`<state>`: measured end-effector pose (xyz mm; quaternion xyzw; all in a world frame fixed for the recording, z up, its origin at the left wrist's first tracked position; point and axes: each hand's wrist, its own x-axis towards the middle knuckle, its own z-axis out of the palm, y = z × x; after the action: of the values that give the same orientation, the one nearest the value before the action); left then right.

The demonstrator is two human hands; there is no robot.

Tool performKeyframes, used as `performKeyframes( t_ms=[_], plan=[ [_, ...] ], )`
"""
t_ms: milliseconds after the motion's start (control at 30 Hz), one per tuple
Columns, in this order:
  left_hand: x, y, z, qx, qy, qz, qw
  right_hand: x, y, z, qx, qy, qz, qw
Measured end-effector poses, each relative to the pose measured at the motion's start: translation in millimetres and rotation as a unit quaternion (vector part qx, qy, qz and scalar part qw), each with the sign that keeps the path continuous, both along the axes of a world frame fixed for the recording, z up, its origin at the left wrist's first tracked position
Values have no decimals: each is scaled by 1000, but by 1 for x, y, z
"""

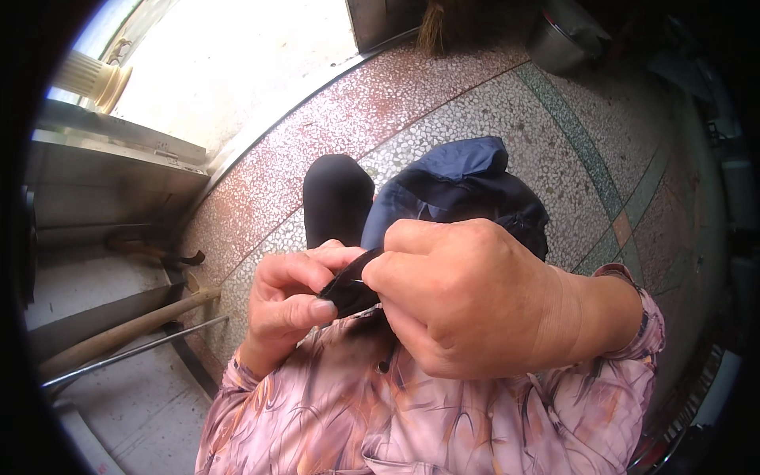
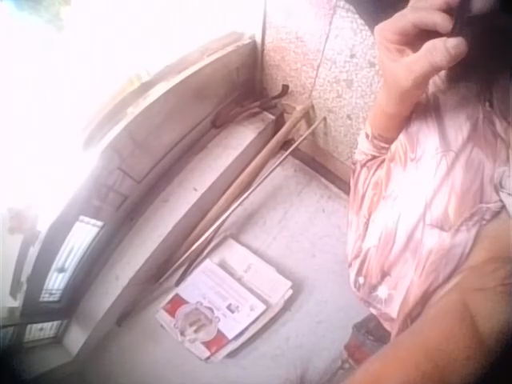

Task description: The recorder is sewing a piece of black fabric by hand using a needle and thread.

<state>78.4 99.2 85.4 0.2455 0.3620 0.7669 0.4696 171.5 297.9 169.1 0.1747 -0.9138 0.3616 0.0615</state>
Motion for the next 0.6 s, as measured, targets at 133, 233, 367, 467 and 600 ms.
performKeyframes(
  t_ms=[133, 233, 367, 467, 600],
  plan=[
    [0, -1, 1, -5, 158, 40, 987, -3, -6, 5, 23, 0, 17, 1000],
    [3, 1, 3, -8, 285, 122, 951, -4, -10, 2, 46, -13, -5, 999],
    [12, 4, 7, -36, 484, 237, 842, -8, -15, -4, 71, 15, 9, 997],
    [15, 4, 7, -45, 437, 252, 862, -9, -16, -3, 100, 2, 18, 995],
    [3, -6, 9, -58, 262, 150, 951, -19, 0, 1, -26, -64, 0, 998]
  ],
)
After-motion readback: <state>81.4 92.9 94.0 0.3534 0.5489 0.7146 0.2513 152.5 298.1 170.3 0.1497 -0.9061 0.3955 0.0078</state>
